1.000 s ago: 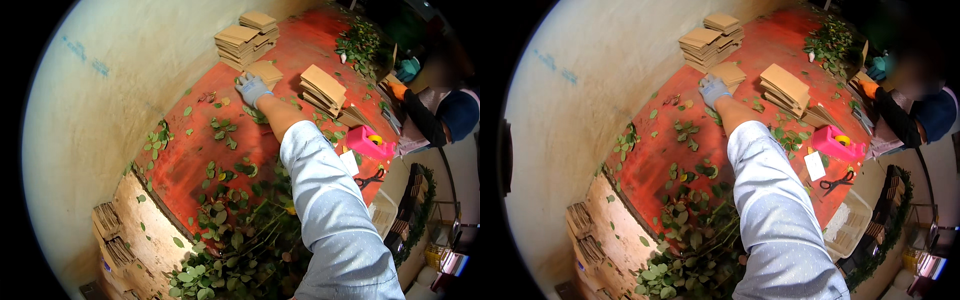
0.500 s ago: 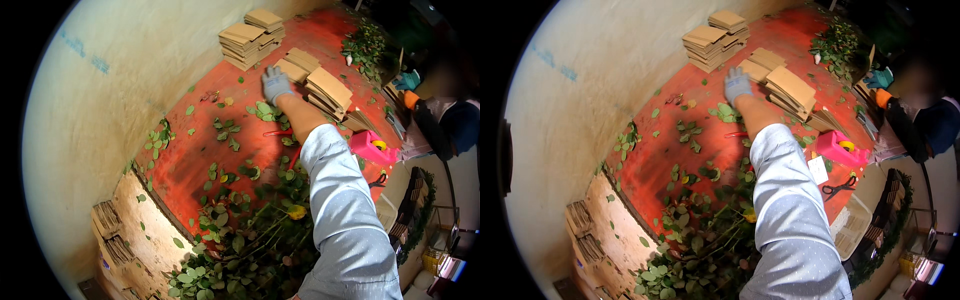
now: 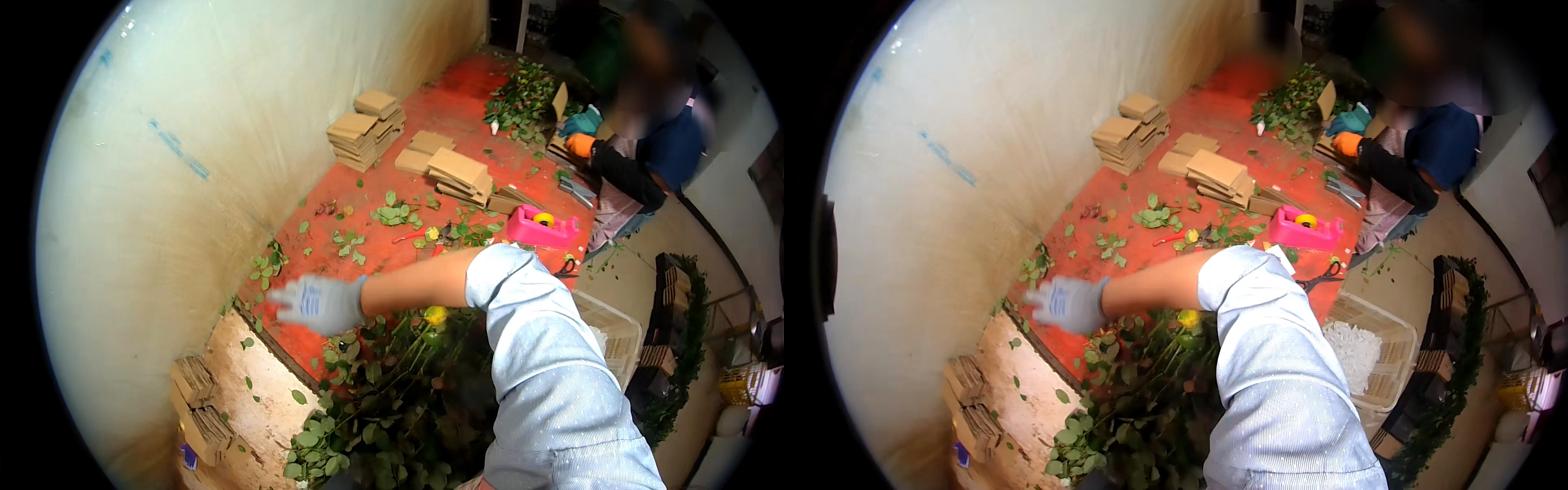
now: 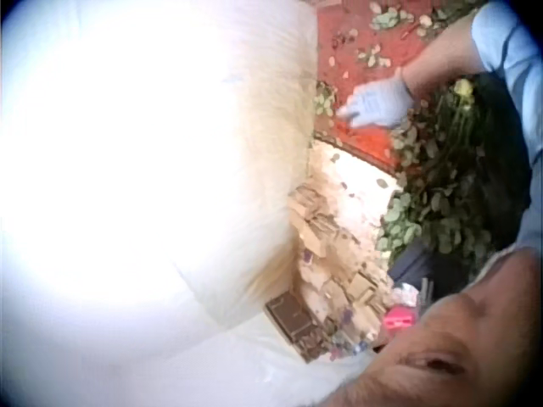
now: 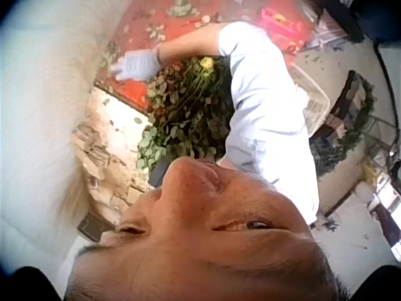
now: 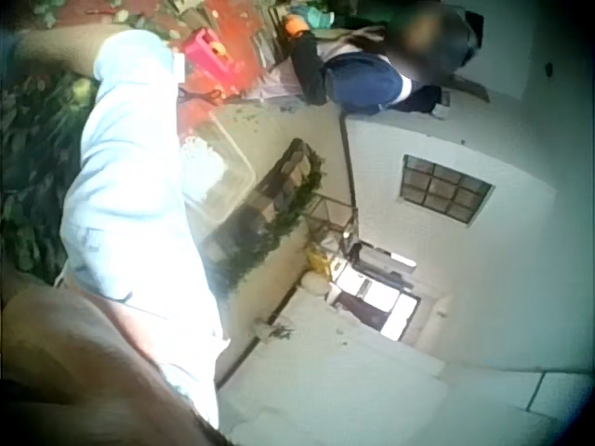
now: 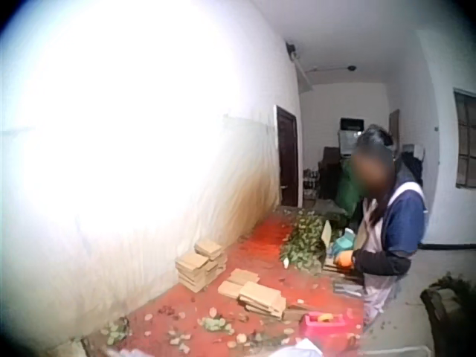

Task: The person arranges green leaves and stems into a black rectangular tray using both hands. They repeatedly pick up bunches of foliage from a cluttered table, place them into the tray, and adjust the arrangement. The workspace is filled with cardboard pieces and loose leaves.

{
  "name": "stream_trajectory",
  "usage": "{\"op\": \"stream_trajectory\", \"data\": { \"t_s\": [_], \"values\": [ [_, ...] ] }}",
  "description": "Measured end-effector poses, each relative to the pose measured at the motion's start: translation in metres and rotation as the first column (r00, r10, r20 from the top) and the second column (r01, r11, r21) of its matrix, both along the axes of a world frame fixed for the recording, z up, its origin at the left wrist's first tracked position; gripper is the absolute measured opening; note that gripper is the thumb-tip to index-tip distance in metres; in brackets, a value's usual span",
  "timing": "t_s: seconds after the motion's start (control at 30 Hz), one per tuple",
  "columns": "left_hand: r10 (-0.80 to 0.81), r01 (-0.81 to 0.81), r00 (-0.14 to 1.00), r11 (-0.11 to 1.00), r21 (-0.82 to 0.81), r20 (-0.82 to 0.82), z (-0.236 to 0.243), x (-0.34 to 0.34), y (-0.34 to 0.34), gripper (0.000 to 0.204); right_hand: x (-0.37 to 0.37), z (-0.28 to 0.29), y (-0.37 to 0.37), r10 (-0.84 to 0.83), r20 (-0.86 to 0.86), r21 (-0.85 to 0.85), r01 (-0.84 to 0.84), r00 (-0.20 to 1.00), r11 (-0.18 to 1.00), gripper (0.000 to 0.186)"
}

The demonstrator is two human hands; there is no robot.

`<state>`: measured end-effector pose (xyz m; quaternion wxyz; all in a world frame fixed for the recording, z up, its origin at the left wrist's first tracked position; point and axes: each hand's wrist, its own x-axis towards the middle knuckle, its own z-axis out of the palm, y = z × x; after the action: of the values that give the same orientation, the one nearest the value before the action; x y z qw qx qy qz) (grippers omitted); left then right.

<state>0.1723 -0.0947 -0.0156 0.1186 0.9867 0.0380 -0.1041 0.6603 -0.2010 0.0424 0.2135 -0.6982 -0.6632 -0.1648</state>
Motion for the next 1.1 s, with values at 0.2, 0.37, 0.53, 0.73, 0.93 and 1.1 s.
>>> {"op": "stream_trajectory", "data": {
  "t_s": [0.2,0.37,0.53,0.73,0.93,1.1],
  "values": [
    [-0.019,0.025,0.99,0.999,-0.043,0.14,0.01,-0.081,0.009,0.077,-0.186,0.071,-0.052,0.345,-0.184,0.036,-0.345,0.92,0.938,0.041],
    [0.128,0.126,0.913,0.814,-0.567,0.388,-0.053,-0.191,0.057,0.076,-0.363,0.066,-0.112,0.385,-0.513,0.152,-0.361,0.767,0.92,0.035],
    [0.008,-0.011,0.976,1.0,0.011,0.219,0.039,-0.179,0.0,0.064,-0.51,0.02,-0.165,0.266,-0.763,0.096,-0.303,0.589,0.948,0.038],
    [0.111,-0.108,0.993,0.992,-0.066,0.041,0.005,-0.182,0.023,0.091,-0.616,0.0,-0.191,0.116,-0.856,-0.032,-0.277,0.503,0.96,0.04],
    [0.193,-0.192,0.981,0.961,-0.2,-0.014,0.019,-0.174,0.021,0.094,-0.621,-0.009,-0.224,0.128,-0.769,-0.011,-0.213,0.627,0.977,0.04],
    [0.259,-0.26,0.965,0.949,-0.179,-0.033,0.03,-0.172,0.018,0.085,-0.598,0.023,-0.272,0.082,-0.818,-0.027,-0.18,0.569,0.983,0.038]
  ]
}}
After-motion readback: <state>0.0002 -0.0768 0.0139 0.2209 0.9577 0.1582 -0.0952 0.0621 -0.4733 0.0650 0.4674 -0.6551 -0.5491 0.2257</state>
